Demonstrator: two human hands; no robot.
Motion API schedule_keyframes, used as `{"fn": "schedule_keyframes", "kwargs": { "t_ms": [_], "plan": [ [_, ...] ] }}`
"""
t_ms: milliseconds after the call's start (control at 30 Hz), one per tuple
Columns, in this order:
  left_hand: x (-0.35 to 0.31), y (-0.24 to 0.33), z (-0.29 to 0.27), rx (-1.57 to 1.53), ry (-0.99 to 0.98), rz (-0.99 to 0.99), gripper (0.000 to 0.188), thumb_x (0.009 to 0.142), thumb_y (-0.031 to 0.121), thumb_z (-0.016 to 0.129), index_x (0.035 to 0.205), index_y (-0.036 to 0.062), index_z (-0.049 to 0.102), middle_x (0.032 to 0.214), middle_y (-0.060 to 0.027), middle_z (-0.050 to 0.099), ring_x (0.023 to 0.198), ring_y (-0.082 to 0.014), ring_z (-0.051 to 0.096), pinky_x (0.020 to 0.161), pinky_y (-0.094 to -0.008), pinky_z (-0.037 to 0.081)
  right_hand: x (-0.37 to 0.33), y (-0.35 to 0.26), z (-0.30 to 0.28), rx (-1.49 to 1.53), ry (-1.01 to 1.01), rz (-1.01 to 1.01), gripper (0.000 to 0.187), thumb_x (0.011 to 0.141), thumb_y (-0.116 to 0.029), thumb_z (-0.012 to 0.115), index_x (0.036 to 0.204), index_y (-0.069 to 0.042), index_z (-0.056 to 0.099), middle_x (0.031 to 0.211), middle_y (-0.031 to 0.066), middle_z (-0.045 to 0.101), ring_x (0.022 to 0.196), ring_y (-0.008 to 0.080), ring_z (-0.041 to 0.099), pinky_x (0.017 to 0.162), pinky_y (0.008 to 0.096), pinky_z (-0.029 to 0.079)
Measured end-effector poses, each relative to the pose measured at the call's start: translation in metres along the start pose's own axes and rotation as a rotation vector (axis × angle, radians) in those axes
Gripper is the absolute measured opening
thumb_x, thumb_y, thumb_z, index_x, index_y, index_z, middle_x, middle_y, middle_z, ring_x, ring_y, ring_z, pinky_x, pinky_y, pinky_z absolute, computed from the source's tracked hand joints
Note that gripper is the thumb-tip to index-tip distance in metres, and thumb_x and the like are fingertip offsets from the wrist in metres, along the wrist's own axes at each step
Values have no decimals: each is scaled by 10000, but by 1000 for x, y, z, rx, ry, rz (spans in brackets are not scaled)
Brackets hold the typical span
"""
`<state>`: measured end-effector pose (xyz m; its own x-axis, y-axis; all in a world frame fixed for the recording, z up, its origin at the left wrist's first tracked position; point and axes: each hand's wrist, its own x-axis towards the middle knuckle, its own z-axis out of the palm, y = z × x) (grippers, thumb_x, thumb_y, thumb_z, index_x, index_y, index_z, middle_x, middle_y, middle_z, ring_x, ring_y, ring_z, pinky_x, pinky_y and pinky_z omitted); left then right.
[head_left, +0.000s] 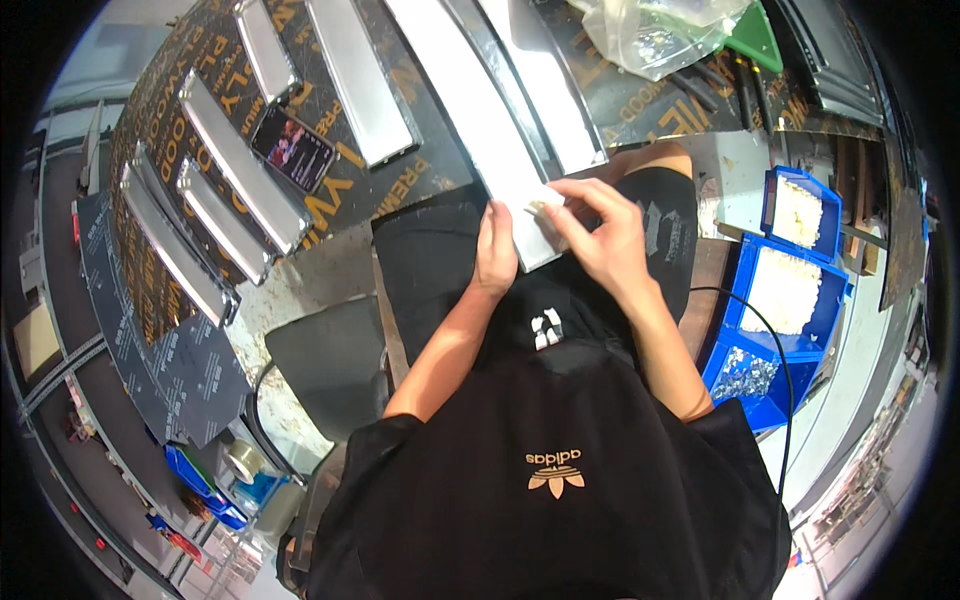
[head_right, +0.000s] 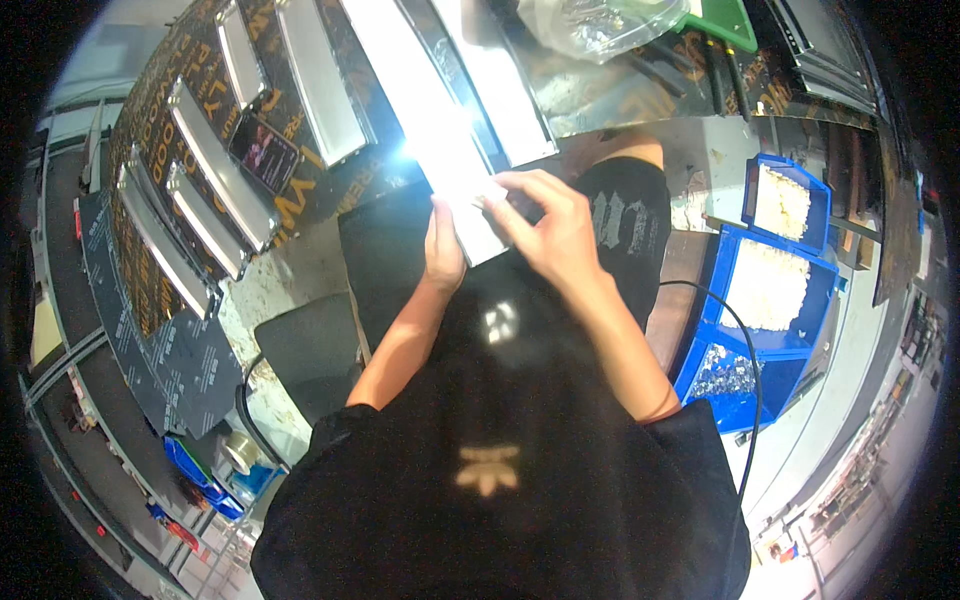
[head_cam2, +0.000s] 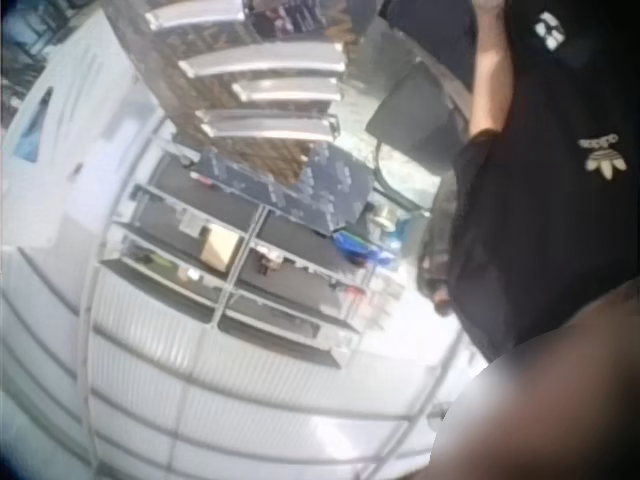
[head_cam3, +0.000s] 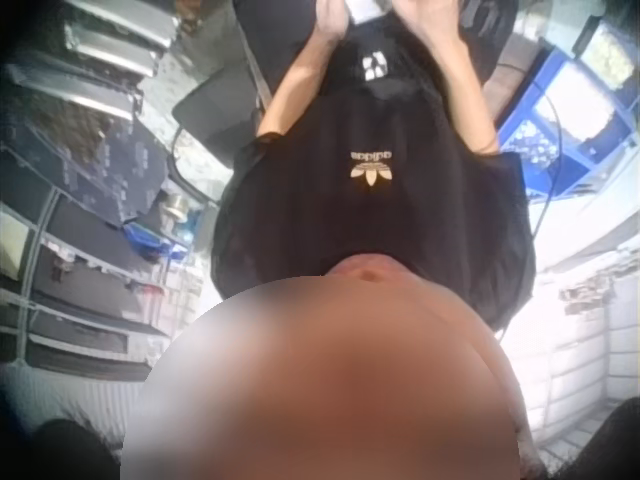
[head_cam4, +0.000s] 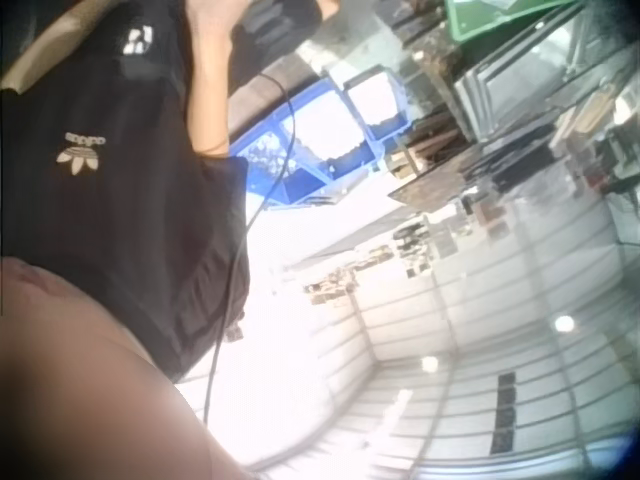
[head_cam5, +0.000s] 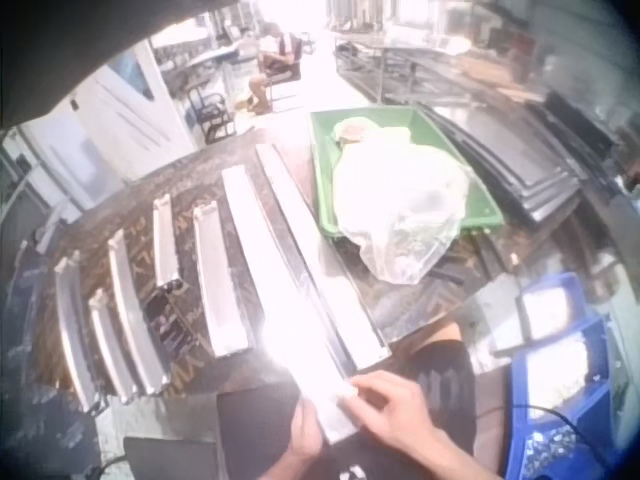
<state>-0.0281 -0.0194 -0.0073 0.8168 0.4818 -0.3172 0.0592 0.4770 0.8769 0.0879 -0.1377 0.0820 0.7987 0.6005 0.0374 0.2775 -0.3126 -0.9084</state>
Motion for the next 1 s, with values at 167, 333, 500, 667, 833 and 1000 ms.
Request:
{"fn": "schedule_keyframes", "kwargs": {
  "t_ms": [167, 333, 500, 667, 833, 1000],
  "plan": [
    [4, 16, 1, 184, -10, 76, 436, 1142, 305, 376, 1286, -45, 591, 1194, -106, 679, 1095, -176, 626, 973, -342, 491, 6, 4, 13, -35, 87, -66, 287, 852, -107, 795, 1121, -26, 735, 1072, 126, 639, 879, 225, 649, 756, 321, 534],
    [10, 18, 1, 245, 39, 13, 482, 1149, 334, 346, 1241, -56, 615, 1144, -123, 704, 1033, -197, 664, 942, -351, 509, 11, 12, 22, 60, 182, -37, 376, 825, -77, 806, 1183, -49, 693, 1163, 96, 548, 809, 142, 588, 682, 269, 513],
    [9, 19, -1, 442, 105, 90, 454, 1139, 326, 385, 1221, -54, 620, 1096, -155, 713, 1004, -209, 663, 904, -359, 514, 10, 20, 21, -71, 194, -126, 259, 787, -134, 863, 1011, -74, 748, 1120, 90, 543, 705, 131, 543, 624, 275, 477],
    [17, 39, -3, 443, 34, 119, 388, 1119, 290, 465, 1223, -49, 621, 1082, -181, 718, 1002, -225, 676, 898, -366, 519, 11, 20, 25, -11, 108, -198, 230, 805, -135, 854, 1015, -62, 799, 838, 45, 555, 631, 143, 534, 558, 286, 449],
    [32, 81, -11, 831, 117, 150, 507, 1085, 406, 503, 953, -73, 600, 848, -312, 680, 872, -448, 711, 749, -479, 521, 21, 14, 33, 18, 55, -234, 218, 868, -128, 805, 1073, -57, 785, 850, 55, 587, 619, 150, 553, 570, 292, 466],
    [54, 106, 1, 918, 215, 171, 541, 1047, 468, 556, 1052, -68, 624, 884, -303, 699, 905, -462, 703, 759, -474, 529, 38, 15, 42, 81, 101, -306, 178, 889, -85, 767, 1055, -19, 756, 765, 78, 612, 599, 180, 560, 564, 311, 463]
  ]
}}
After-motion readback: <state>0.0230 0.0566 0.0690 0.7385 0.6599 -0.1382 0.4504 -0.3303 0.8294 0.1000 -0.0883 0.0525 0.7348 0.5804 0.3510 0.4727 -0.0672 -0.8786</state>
